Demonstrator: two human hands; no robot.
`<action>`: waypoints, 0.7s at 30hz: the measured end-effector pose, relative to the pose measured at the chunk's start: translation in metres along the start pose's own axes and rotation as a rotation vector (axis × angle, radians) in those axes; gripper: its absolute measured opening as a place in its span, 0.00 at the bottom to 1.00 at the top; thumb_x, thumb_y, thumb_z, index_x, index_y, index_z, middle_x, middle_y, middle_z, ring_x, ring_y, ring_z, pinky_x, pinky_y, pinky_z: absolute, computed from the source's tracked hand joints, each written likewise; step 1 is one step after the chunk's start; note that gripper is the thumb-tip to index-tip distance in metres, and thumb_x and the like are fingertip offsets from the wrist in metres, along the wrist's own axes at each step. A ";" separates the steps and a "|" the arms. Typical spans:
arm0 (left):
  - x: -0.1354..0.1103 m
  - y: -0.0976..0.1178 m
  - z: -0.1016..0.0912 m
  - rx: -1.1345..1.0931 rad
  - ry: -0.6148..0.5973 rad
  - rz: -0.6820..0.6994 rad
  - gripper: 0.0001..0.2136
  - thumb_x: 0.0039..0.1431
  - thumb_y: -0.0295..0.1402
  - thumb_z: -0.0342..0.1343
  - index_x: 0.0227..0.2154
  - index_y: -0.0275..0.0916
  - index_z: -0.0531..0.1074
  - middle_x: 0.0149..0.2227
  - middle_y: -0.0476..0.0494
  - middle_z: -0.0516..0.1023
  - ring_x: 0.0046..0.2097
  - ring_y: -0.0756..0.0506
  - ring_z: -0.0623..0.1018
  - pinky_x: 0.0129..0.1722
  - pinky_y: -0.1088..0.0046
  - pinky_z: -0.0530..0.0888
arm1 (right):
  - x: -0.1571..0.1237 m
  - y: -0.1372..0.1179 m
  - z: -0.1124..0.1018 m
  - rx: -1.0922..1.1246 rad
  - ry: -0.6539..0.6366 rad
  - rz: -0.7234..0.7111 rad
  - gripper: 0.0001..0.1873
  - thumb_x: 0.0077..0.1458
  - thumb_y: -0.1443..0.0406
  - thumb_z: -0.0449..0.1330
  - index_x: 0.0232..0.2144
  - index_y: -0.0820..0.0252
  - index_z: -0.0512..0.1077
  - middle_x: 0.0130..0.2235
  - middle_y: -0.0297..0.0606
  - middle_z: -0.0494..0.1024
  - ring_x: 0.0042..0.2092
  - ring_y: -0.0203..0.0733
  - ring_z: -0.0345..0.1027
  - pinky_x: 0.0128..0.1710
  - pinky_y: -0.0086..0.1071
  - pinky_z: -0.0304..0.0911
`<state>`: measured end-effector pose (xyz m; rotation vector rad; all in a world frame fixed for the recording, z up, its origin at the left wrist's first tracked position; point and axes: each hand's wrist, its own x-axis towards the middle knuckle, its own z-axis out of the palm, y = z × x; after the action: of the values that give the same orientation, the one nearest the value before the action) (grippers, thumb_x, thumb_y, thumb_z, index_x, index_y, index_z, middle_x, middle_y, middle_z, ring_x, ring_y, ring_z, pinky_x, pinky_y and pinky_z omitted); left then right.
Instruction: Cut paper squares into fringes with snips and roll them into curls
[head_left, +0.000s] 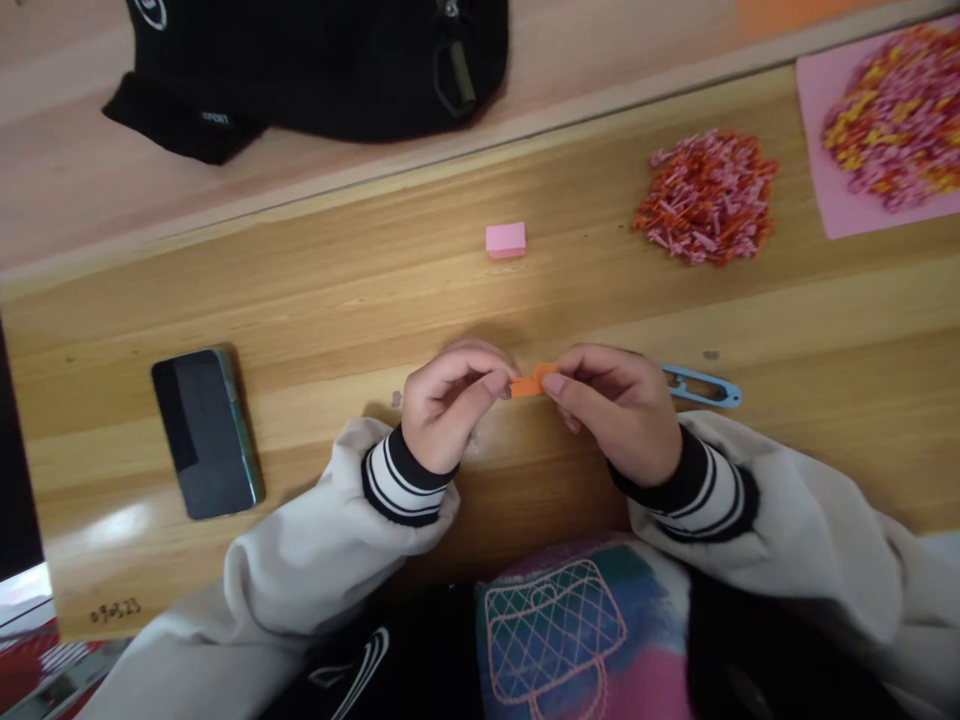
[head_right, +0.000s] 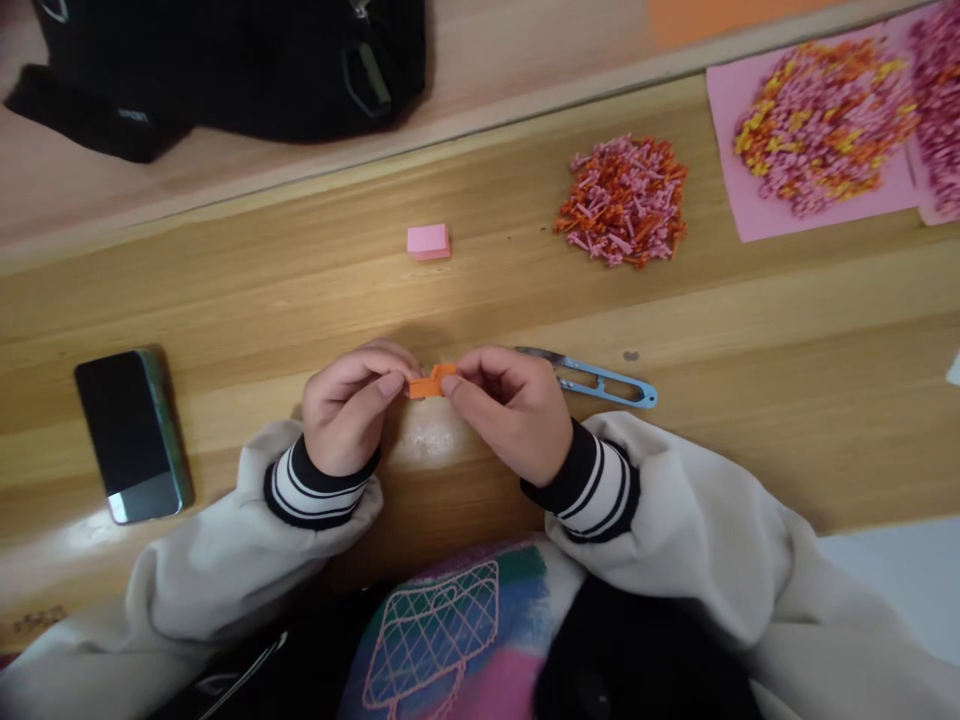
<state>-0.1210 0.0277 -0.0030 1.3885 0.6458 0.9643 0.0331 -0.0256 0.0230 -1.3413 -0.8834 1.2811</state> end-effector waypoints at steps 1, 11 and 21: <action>0.000 0.000 0.000 -0.006 -0.002 -0.002 0.06 0.59 0.25 0.54 0.31 0.37 0.76 0.30 0.46 0.75 0.35 0.51 0.74 0.35 0.73 0.71 | 0.000 0.000 0.000 -0.003 0.003 0.002 0.07 0.49 0.67 0.61 0.21 0.60 0.68 0.15 0.24 0.64 0.17 0.27 0.53 0.16 0.25 0.49; 0.000 0.001 0.001 0.025 0.004 -0.003 0.04 0.58 0.27 0.56 0.31 0.38 0.75 0.29 0.46 0.75 0.34 0.50 0.74 0.33 0.72 0.72 | 0.000 0.000 0.001 -0.013 0.001 -0.002 0.07 0.48 0.67 0.62 0.21 0.59 0.68 0.15 0.24 0.64 0.17 0.28 0.53 0.17 0.25 0.52; 0.001 0.003 0.002 0.013 -0.004 0.007 0.02 0.56 0.26 0.57 0.30 0.37 0.75 0.29 0.47 0.75 0.34 0.51 0.74 0.34 0.74 0.72 | 0.000 0.001 0.000 -0.032 0.000 -0.039 0.08 0.49 0.67 0.60 0.20 0.60 0.69 0.15 0.24 0.64 0.17 0.27 0.53 0.17 0.25 0.52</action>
<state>-0.1194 0.0273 0.0005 1.4047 0.6459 0.9646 0.0331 -0.0257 0.0215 -1.3424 -0.9295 1.2417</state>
